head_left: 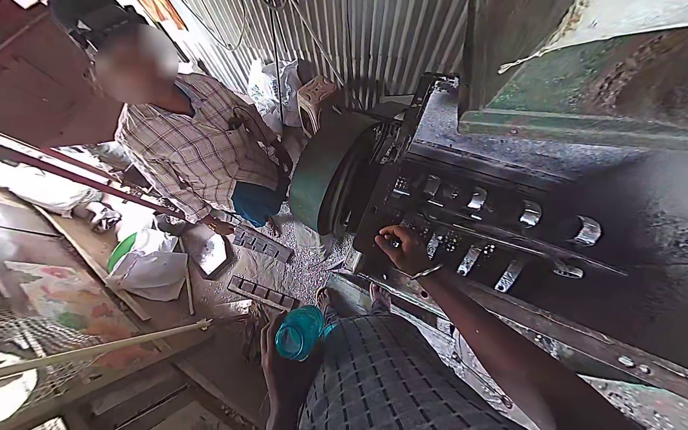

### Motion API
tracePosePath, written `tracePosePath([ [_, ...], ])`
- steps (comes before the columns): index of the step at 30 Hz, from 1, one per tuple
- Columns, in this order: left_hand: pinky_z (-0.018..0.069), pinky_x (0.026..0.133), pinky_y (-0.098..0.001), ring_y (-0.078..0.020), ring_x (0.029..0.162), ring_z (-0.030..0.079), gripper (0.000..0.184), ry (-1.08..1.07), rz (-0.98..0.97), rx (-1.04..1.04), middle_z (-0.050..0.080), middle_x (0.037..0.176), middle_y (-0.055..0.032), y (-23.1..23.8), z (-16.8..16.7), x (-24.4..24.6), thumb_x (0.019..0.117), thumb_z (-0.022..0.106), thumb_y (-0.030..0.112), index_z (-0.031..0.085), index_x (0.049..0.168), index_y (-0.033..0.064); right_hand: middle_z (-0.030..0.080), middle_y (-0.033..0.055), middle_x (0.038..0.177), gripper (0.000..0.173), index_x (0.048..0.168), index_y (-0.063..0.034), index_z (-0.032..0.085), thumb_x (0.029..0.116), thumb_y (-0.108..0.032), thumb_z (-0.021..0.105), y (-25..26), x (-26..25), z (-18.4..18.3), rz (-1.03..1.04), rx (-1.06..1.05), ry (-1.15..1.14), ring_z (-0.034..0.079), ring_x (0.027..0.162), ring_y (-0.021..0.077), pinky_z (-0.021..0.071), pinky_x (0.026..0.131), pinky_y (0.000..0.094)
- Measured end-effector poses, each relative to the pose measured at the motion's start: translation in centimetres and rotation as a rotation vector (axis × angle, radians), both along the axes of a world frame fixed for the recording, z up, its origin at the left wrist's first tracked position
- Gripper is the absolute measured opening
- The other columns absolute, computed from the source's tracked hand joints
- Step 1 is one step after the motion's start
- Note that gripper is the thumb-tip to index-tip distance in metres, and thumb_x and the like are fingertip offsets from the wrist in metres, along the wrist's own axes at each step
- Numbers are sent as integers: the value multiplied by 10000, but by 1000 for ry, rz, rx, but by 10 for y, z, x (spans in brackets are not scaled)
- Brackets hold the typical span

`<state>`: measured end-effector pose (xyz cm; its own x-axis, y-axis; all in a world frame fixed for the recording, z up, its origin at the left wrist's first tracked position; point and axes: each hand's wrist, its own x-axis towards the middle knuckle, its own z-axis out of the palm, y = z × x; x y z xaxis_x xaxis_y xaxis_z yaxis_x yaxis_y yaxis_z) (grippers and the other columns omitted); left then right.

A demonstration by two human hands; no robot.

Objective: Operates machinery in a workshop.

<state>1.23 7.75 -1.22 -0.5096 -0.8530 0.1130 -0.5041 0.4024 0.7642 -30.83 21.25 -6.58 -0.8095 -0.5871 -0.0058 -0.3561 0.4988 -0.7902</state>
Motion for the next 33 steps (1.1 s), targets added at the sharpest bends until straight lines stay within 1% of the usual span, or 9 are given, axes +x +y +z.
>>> tracePosePath([
  [8,542,1000,-376,-216,1145,646,884,-17,-27,-10,677,1224,-152,-2,10,-5,511,931,371,649,1265,6,704,182,1105,529,1168,-14,708,957,-482,582,1,-2,-4,-3,-64,-53,666,1029,256,532,924,444],
  [12,551,987,-453,-281,1146,655,857,-22,-18,13,677,1232,-178,0,15,-11,516,950,317,659,1262,13,664,273,1227,652,1410,47,536,988,-447,480,1,-3,4,-110,-135,-147,658,1121,337,512,987,506],
  [14,550,997,-437,-282,1151,655,867,-5,-12,43,675,1239,-187,-2,14,-11,510,966,295,660,1266,3,636,295,1249,671,1513,96,367,1011,-350,372,0,-7,-6,-185,-277,-161,646,1083,263,505,969,403],
  [16,549,991,-452,-292,1148,650,864,-10,-7,59,672,1233,-189,-4,12,-10,511,963,306,662,1266,11,640,241,1238,647,1554,68,304,1052,-339,282,0,-10,-13,-241,-343,-197,650,1023,153,515,925,295],
  [17,545,987,-471,-306,1148,647,862,-9,-13,65,667,1236,-196,-5,11,-11,517,962,305,660,1269,10,644,243,1248,627,1528,76,353,1060,-339,307,2,-10,-15,-237,-329,-190,657,1037,175,520,932,315],
  [19,545,983,-493,-323,1154,646,862,1,-29,78,663,1247,-206,-5,12,-12,527,963,293,655,1279,5,648,301,1260,503,1338,124,560,1020,-265,534,8,-8,-16,-182,-281,-155,659,1130,325,522,1000,464],
  [21,534,995,-505,-342,1158,639,851,14,-47,105,657,1248,-225,-5,15,-15,535,968,255,651,1279,-10,683,261,1157,419,1157,77,691,941,-280,646,8,-7,-18,-133,-197,-57,681,1029,326,562,897,490],
  [25,540,994,-522,-362,1166,643,839,20,-54,126,646,1269,-245,-9,13,-13,555,966,229,644,1291,-10,670,275,1125,350,1062,63,722,932,-256,662,-2,2,-18,-80,-111,56,674,959,357,566,829,499],
  [33,541,985,-518,-357,1149,645,853,-1,-45,150,650,1257,-230,-11,13,-13,556,964,220,635,1312,2,692,275,1038,359,1016,60,731,945,-281,648,-1,-1,-23,-57,-40,107,679,933,386,542,840,553],
])
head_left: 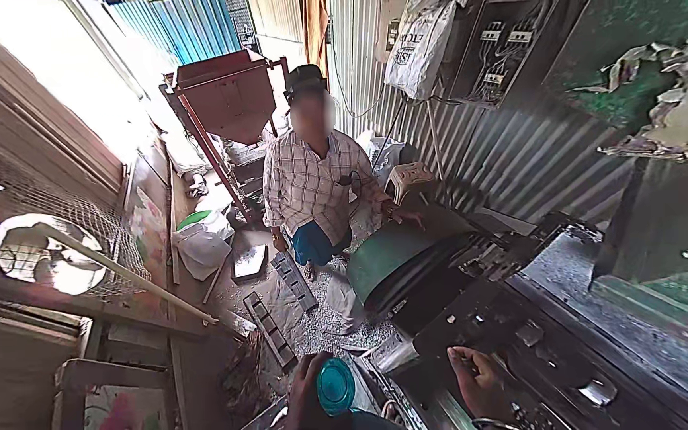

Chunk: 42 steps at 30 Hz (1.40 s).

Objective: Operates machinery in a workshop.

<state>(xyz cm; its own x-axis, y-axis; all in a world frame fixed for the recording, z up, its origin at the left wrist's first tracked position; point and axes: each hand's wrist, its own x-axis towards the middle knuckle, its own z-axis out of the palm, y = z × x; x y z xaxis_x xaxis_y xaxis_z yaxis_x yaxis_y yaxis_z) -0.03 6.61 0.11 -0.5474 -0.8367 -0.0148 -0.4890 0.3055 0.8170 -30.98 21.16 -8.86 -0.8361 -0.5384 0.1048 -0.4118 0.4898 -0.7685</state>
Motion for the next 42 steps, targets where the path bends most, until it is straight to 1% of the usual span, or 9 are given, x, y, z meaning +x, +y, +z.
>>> tracePosePath([
  [4,538,993,-509,-343,1151,645,851,6,0,-9,653,1257,-219,-1,-1,0,552,962,229,640,1306,4,700,270,1028,370,1004,58,736,946,-295,643,0,1,4,0,16,34,683,937,398,538,845,565],
  [8,541,990,-508,-331,1151,649,859,30,2,-12,657,1261,-212,-3,-2,2,544,970,247,642,1302,11,695,307,1029,373,995,83,731,958,-277,645,-2,3,7,4,13,40,676,972,441,518,884,592],
  [11,550,980,-492,-315,1146,653,860,39,-6,-24,662,1256,-200,-4,-4,1,540,971,251,642,1297,10,689,300,1015,357,990,83,727,954,-264,649,-1,4,8,-6,9,33,672,940,422,520,859,581],
  [14,544,983,-499,-323,1146,652,850,35,-12,-29,663,1253,-208,-5,-2,0,544,964,244,644,1295,6,698,281,988,384,969,68,735,941,-302,640,-2,1,3,-22,8,65,677,918,415,521,839,588],
  [19,533,1003,-503,-340,1165,640,844,13,-10,-8,654,1257,-221,-5,-1,0,557,954,248,641,1305,13,705,272,1010,378,1005,67,734,959,-296,638,0,2,9,23,61,11,684,950,417,519,870,610],
  [28,536,994,-514,-341,1165,638,846,18,-14,8,645,1269,-217,-4,-6,0,561,953,255,641,1313,26,722,254,1002,407,978,42,753,940,-345,634,-1,0,6,45,106,56,697,947,421,527,851,614],
  [31,533,997,-516,-347,1165,638,832,27,-16,2,642,1269,-229,-4,-5,0,576,948,236,636,1316,19,718,266,1010,385,992,51,750,947,-317,645,-3,-1,7,47,111,42,689,963,437,519,866,622],
  [35,535,1000,-507,-338,1163,641,837,40,-13,0,650,1265,-219,-2,-6,0,569,950,229,637,1314,14,719,259,992,407,966,40,755,936,-345,626,-2,-2,0,42,89,87,694,930,427,525,836,615],
  [42,534,1007,-508,-343,1169,641,818,41,-22,-13,650,1265,-224,-1,-4,1,578,947,226,642,1306,9,720,254,977,395,961,41,752,934,-337,638,-2,0,3,47,84,84,692,943,432,518,853,623],
])
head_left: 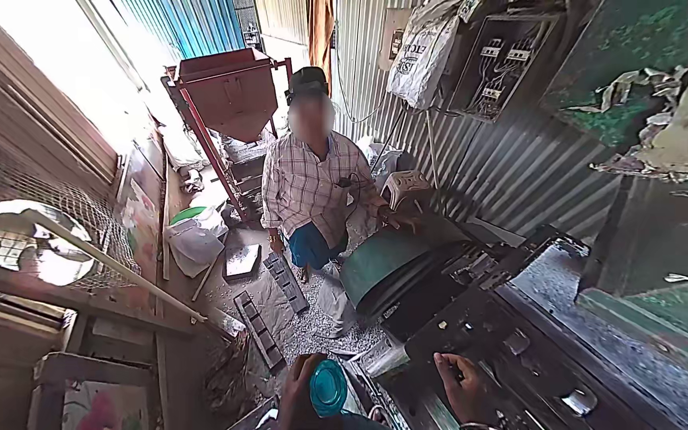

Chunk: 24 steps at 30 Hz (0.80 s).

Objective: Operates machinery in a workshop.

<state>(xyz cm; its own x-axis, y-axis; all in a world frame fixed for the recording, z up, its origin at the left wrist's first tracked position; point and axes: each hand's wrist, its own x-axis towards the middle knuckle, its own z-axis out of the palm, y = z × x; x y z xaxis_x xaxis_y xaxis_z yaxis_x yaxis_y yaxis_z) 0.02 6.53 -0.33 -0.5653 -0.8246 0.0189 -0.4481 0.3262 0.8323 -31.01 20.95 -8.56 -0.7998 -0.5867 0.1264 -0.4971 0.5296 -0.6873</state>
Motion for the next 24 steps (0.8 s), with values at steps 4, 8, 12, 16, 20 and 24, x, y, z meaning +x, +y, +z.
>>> tracePosePath([
  [4,528,1012,-508,-349,1171,637,818,-2,-2,-17,650,1262,-231,2,-1,1,578,948,234,645,1302,4,721,262,1008,383,986,38,754,944,-327,646,1,0,4,1,32,-31,692,966,433,516,875,627],
  [8,539,1001,-481,-335,1155,645,827,7,-8,-37,650,1254,-233,2,-2,3,576,946,244,639,1301,-7,722,260,986,368,994,48,751,949,-307,665,1,-1,5,-9,64,-57,688,958,443,507,878,635],
  [12,535,1010,-480,-337,1163,640,832,7,-8,-12,648,1257,-230,3,0,4,577,951,243,633,1302,-15,723,261,999,379,1007,48,751,950,-317,665,1,-3,5,-5,101,-73,687,974,443,506,887,637],
  [16,534,1009,-487,-347,1167,638,819,-1,-9,-10,643,1263,-239,3,0,4,593,947,232,631,1306,-18,720,279,1036,397,1043,61,743,951,-320,677,0,-4,8,-9,145,-82,686,1011,453,502,915,635],
  [20,531,1014,-490,-357,1170,639,821,-22,-6,-4,643,1268,-249,2,-1,4,589,949,237,635,1305,-16,720,278,1047,387,1046,56,743,958,-313,668,0,-3,11,-1,172,-81,684,1022,455,500,912,638],
  [24,527,1017,-500,-352,1178,634,823,-30,-4,17,637,1279,-241,2,-1,5,591,946,244,634,1312,0,721,277,1037,370,1032,57,746,947,-299,685,-1,-2,11,-5,170,-70,684,1028,458,501,920,634],
])
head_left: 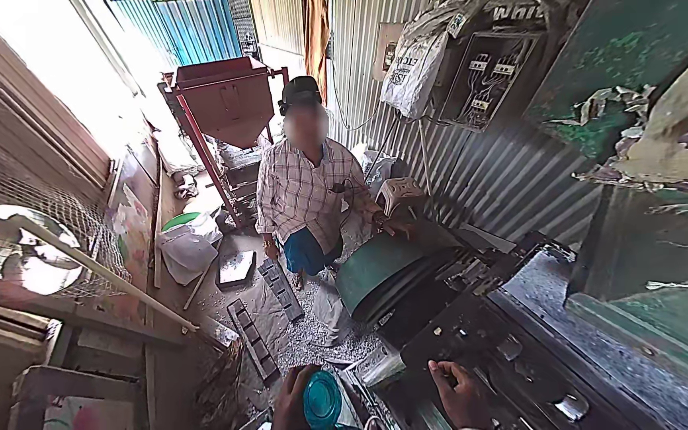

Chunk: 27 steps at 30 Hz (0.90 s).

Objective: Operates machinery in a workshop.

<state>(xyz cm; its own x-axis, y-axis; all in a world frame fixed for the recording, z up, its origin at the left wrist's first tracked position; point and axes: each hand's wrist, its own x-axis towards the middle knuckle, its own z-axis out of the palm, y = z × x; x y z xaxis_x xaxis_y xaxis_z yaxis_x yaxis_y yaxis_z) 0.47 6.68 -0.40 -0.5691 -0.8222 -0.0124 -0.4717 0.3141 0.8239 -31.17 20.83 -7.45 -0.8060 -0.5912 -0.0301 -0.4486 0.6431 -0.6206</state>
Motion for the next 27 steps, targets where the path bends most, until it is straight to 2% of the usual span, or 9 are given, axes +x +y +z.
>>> tracePosePath([
  [10,529,1016,-508,-352,1173,641,811,-3,-27,-9,648,1272,-229,-3,5,-3,595,949,239,639,1307,4,717,281,1033,376,1026,60,743,958,-303,669,-1,1,-3,-6,0,22,684,1017,460,507,905,637],
  [15,525,1020,-512,-369,1177,638,809,0,-34,-25,648,1269,-245,-4,5,-5,589,951,227,644,1300,-6,715,283,1038,410,1028,64,739,984,-327,624,1,0,-5,-23,-36,22,677,1031,466,490,925,647],
  [21,524,1019,-515,-355,1178,637,825,11,-29,-2,642,1286,-233,-4,9,-4,588,955,242,638,1315,16,712,291,1070,411,1057,71,735,989,-324,642,-4,0,-1,4,-29,-30,674,1058,460,487,960,641],
  [27,530,1009,-510,-350,1177,638,841,10,-23,-10,644,1281,-225,-1,3,-5,576,953,257,636,1318,21,724,259,1006,345,1009,43,748,975,-291,672,-2,-1,0,-40,-22,-36,690,996,433,498,909,642],
])
